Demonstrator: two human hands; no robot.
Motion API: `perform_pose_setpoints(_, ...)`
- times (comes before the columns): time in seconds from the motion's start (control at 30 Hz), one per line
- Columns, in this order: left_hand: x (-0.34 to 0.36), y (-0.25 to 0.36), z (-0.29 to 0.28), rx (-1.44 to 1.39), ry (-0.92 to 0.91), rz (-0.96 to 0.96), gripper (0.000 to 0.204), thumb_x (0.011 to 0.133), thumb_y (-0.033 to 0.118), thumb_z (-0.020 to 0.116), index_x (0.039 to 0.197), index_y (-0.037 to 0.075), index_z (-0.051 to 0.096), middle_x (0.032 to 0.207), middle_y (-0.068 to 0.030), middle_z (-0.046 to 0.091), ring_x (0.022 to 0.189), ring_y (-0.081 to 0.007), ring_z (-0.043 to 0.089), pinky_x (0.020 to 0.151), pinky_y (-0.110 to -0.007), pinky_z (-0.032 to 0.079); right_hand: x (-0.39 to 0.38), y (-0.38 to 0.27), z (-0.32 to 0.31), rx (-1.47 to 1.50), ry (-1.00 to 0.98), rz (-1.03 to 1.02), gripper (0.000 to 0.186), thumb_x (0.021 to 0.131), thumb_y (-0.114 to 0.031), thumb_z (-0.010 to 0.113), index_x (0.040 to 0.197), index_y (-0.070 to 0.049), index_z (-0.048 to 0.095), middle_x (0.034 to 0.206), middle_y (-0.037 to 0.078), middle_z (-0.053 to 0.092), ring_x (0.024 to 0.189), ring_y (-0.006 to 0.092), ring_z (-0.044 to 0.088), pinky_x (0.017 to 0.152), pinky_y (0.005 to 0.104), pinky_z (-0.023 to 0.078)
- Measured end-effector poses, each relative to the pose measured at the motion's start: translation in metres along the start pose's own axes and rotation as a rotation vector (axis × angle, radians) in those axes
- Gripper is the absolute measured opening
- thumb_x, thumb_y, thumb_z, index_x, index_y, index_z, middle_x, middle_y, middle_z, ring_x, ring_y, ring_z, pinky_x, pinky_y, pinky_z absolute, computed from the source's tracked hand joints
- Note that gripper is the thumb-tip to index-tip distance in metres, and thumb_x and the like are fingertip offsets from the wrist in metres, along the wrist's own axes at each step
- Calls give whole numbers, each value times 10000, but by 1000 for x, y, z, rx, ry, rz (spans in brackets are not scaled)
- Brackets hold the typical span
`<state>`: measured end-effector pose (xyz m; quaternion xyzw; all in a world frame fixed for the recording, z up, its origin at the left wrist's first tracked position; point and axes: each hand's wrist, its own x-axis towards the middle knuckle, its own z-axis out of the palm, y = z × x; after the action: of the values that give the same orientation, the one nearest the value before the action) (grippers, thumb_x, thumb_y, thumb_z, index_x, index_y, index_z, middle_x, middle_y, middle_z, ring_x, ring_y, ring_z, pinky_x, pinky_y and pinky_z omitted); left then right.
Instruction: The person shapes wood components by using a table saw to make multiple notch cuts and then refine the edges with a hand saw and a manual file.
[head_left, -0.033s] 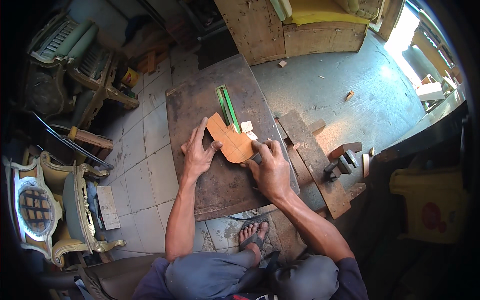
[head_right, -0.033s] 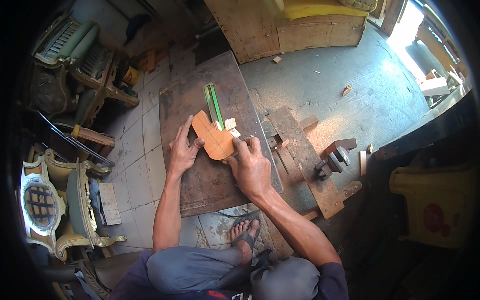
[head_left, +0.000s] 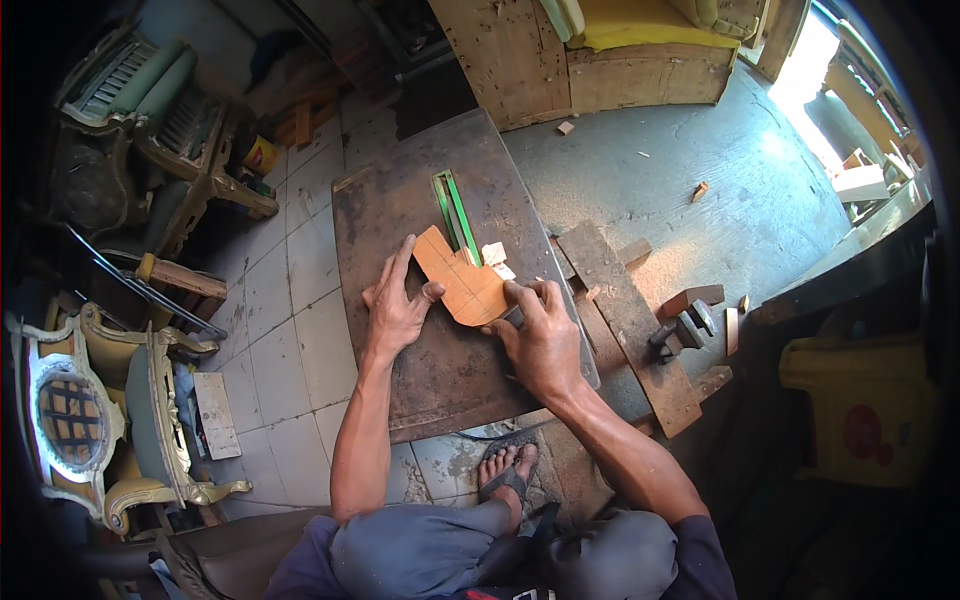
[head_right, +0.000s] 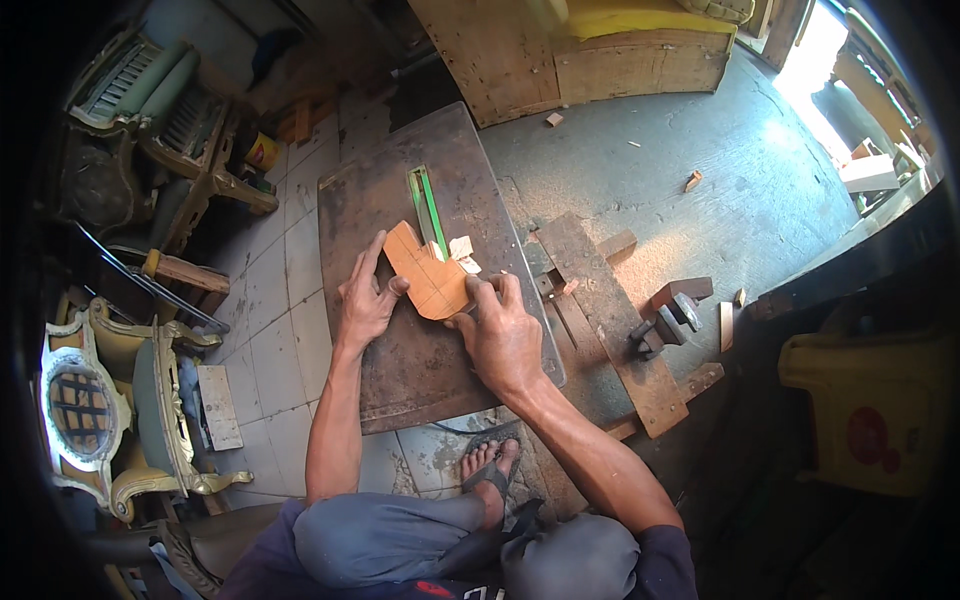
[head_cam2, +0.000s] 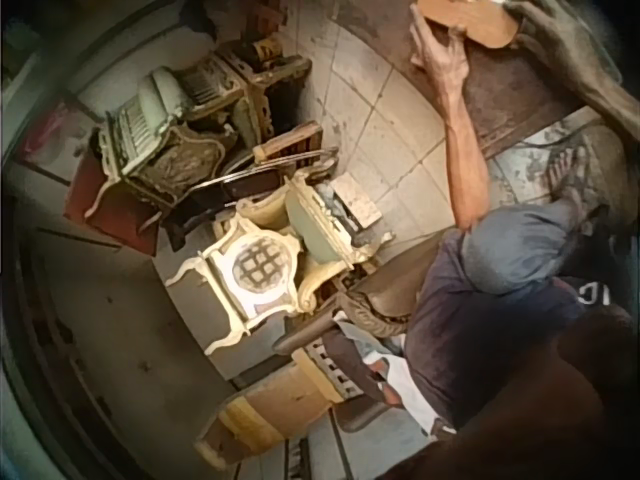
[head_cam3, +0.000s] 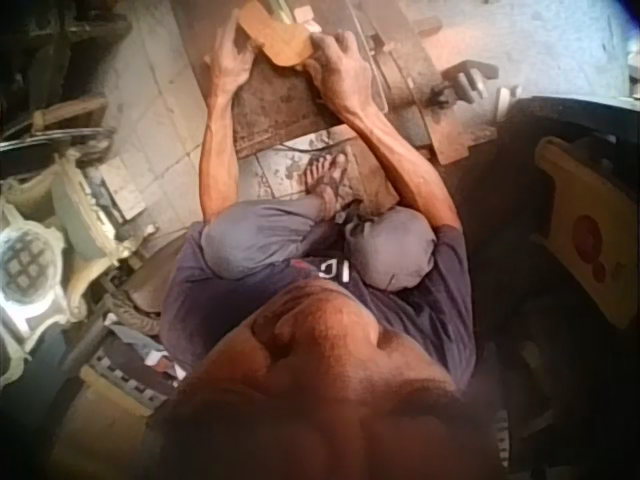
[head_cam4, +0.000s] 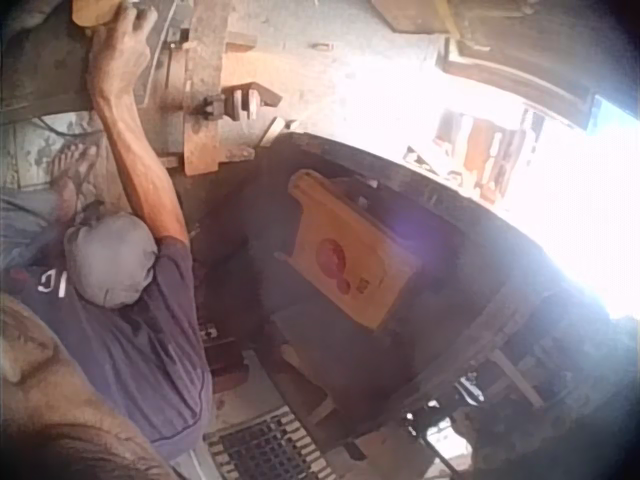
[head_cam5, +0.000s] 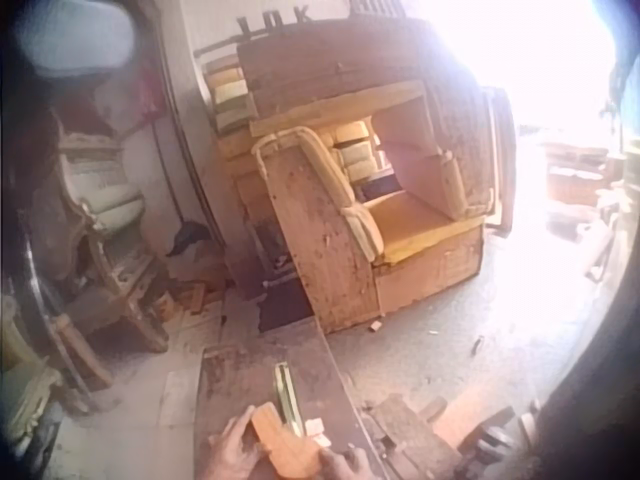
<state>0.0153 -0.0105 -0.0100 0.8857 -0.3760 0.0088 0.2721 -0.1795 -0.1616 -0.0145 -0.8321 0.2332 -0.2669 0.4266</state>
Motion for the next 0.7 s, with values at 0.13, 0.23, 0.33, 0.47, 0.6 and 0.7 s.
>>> perform_pose_setpoints(0.13,1,2,-1,5,-1,2,1045,814,803,600,1555,85,440,1259,-133,639,749,-182,579,712,-355,508,2,0,1,3,3,-2,571,761,-209,874,1248,-63,615,1143,154,613,834,350,725,646,423,608)
perform_pose_setpoints(0.23,1,2,-3,4,-15,-3,1036,823,793,599,1561,87,427,1317,-150,625,945,-242,653,842,-384,529,3,-1,1,14,-4,1,560,764,-205,873,1242,-68,617,1142,146,616,831,347,726,643,421,607)
perform_pose_setpoints(0.33,3,3,-3,-8,-14,11,1028,830,782,598,1566,88,413,1381,-171,599,1200,-322,634,996,-420,506,4,0,2,7,13,-16,551,766,-203,872,1238,-73,620,1137,138,620,818,345,727,640,419,606)
perform_pose_setpoints(0.47,4,6,-2,-54,-46,-23,1031,830,781,597,1568,87,404,1418,-184,578,1312,-363,582,1065,-438,478,4,2,1,-6,25,-24,544,769,-208,869,1235,-73,622,1132,133,623,804,342,727,639,419,605)
perform_pose_setpoints(0.6,5,3,-3,-32,-27,-11,1034,828,785,592,1569,88,403,1414,-185,579,1303,-367,588,1063,-442,478,5,-1,3,0,22,-21,535,775,-209,864,1234,-73,624,1134,132,622,796,338,727,638,421,605)
perform_pose_setpoints(0.7,5,2,-1,-37,-37,-22,1037,824,790,587,1568,90,404,1407,-187,582,1296,-370,593,1068,-445,474,6,2,4,-13,29,-32,532,777,-205,861,1235,-72,624,1139,133,620,794,335,726,635,418,605)
